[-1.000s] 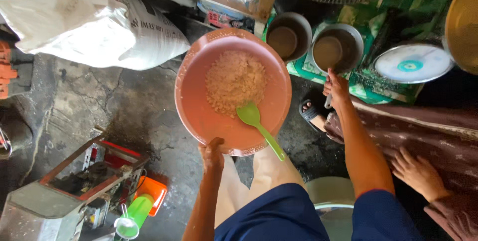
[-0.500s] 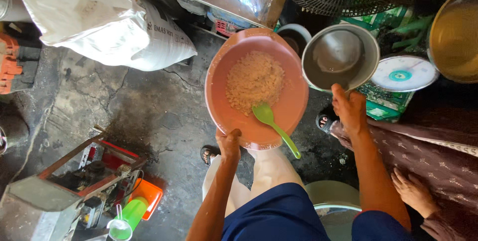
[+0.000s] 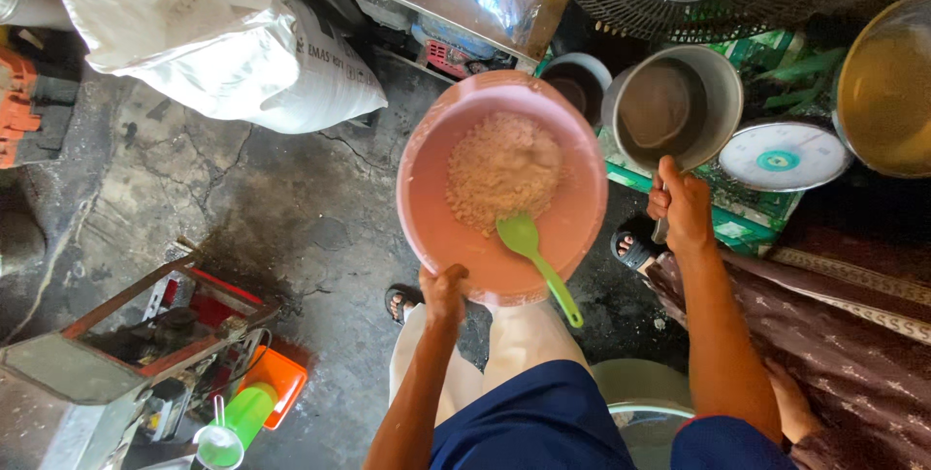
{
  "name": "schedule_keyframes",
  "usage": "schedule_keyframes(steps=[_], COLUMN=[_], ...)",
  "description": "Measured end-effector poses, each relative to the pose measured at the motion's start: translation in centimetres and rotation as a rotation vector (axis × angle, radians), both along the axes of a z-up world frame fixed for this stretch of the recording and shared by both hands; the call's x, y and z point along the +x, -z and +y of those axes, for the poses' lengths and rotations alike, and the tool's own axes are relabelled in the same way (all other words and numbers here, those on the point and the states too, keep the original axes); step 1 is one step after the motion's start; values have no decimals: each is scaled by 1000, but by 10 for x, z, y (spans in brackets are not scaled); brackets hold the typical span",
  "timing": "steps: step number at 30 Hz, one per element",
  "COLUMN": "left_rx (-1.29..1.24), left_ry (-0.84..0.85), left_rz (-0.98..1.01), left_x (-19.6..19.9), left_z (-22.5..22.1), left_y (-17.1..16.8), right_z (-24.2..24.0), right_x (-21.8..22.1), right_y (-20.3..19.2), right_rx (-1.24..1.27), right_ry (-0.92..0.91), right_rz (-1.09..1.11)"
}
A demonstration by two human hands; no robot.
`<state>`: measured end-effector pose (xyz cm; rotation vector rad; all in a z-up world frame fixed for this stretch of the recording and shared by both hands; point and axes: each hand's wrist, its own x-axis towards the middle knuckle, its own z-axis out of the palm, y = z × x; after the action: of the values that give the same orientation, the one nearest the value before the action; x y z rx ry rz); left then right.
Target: The person pours liquid from a container into a bowl of grated coconut, stirs the mixture with a spoon, and then transfers the mixture into a processing machine.
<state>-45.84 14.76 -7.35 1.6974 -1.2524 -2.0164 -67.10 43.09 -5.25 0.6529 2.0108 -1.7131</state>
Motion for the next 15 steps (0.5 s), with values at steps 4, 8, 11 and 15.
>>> schedule_keyframes(steps=[4,8,11,15], left_rx=[8,-70,-1031,-515], left_ry=[-104,-159,731,-5], left_rz=[231,216,105,76], left_x=[28,68,131,179], left_z=[-12,-39,-38,-30], left_y=[-4,-29,-23,-31], right_z=[-8,-6,9,8], right_x=[-17,-26,-37,-38], right_y=[4,34,91,118], right_rx=[-34,-8,26,57], right_ry=[72,33,157,166], right_rz=[-73,-77,-210,-388])
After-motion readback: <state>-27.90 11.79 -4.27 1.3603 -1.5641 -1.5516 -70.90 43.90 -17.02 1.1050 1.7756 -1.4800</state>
